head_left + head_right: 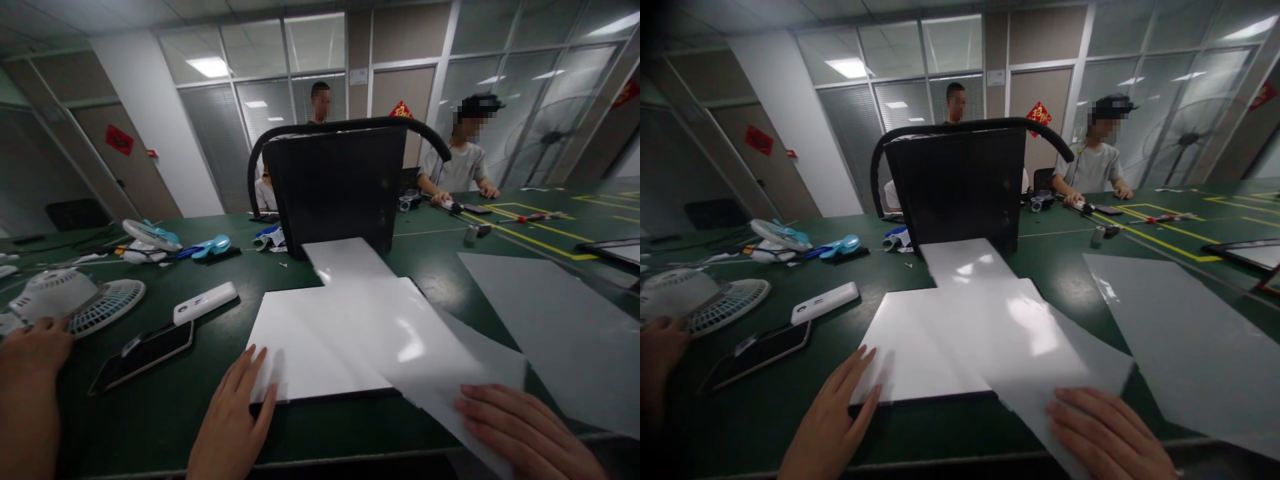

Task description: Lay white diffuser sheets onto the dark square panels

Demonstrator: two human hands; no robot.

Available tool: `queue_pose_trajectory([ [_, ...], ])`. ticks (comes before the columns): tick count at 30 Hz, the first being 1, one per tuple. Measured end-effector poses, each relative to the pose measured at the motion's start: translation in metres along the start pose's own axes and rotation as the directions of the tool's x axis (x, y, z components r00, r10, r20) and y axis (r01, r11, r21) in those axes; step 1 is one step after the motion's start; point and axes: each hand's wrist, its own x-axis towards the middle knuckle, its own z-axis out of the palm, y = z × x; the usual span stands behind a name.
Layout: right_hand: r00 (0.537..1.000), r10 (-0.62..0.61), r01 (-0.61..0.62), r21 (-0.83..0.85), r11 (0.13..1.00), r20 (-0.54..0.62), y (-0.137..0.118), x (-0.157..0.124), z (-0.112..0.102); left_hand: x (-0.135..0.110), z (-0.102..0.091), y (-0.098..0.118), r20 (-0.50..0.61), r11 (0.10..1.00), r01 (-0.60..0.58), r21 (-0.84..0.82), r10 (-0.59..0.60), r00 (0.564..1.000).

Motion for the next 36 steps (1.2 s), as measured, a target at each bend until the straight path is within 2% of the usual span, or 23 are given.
queue_pose_trajectory([
  [1, 1.0, 0.0, 0.0, -0.014, 1.0, -0.015, 0.0, 0.01, 0.008, -0.001, 0.001, 0.001, -0.036, 1.0, 0.027, -0.002, -0.027, 0.999],
  [4, 0.979, 0.192, -0.193, -0.005, 0.981, -0.073, 0.005, 0.025, 0.028, -0.002, 0.001, 0.005, -0.124, 0.994, 0.112, 0.006, -0.111, 0.986],
  [7, 0.938, 0.341, -0.34, 0.029, 0.94, -0.06, 0.009, 0.02, 0.039, 0.0, -0.003, 0.011, -0.15, 0.989, 0.147, 0.007, -0.145, 0.978],
  [13, 0.886, 0.463, -0.464, -0.023, 0.886, -0.036, 0.009, 0.008, 0.049, 0.003, -0.01, 0.016, -0.203, 0.991, 0.135, -0.02, -0.136, 0.97],
  [19, 0.876, 0.482, -0.481, -0.065, 0.874, -0.007, 0.014, 0.01, 0.056, -0.002, -0.006, 0.0, -0.045, 0.993, 0.029, 0.114, -0.024, 0.999],
  [24, 0.87, 0.493, -0.493, -0.101, 0.864, -0.022, 0.012, 0.015, 0.051, -0.001, -0.006, -0.005, 0.058, 0.999, -0.005, 0.053, 0.002, 0.998],
  [29, 0.887, 0.461, -0.456, -0.112, 0.883, 0.03, 0.005, 0.019, 0.041, 0.001, -0.008, -0.002, 0.08, 1.0, -0.014, 0.024, 0.012, 0.997],
  [36, 0.855, 0.508, -0.486, -0.178, 0.855, 0.105, 0.008, 0.015, 0.052, 0.001, -0.01, 0.002, 0.016, 0.999, -0.033, -0.023, 0.033, 0.999],
])
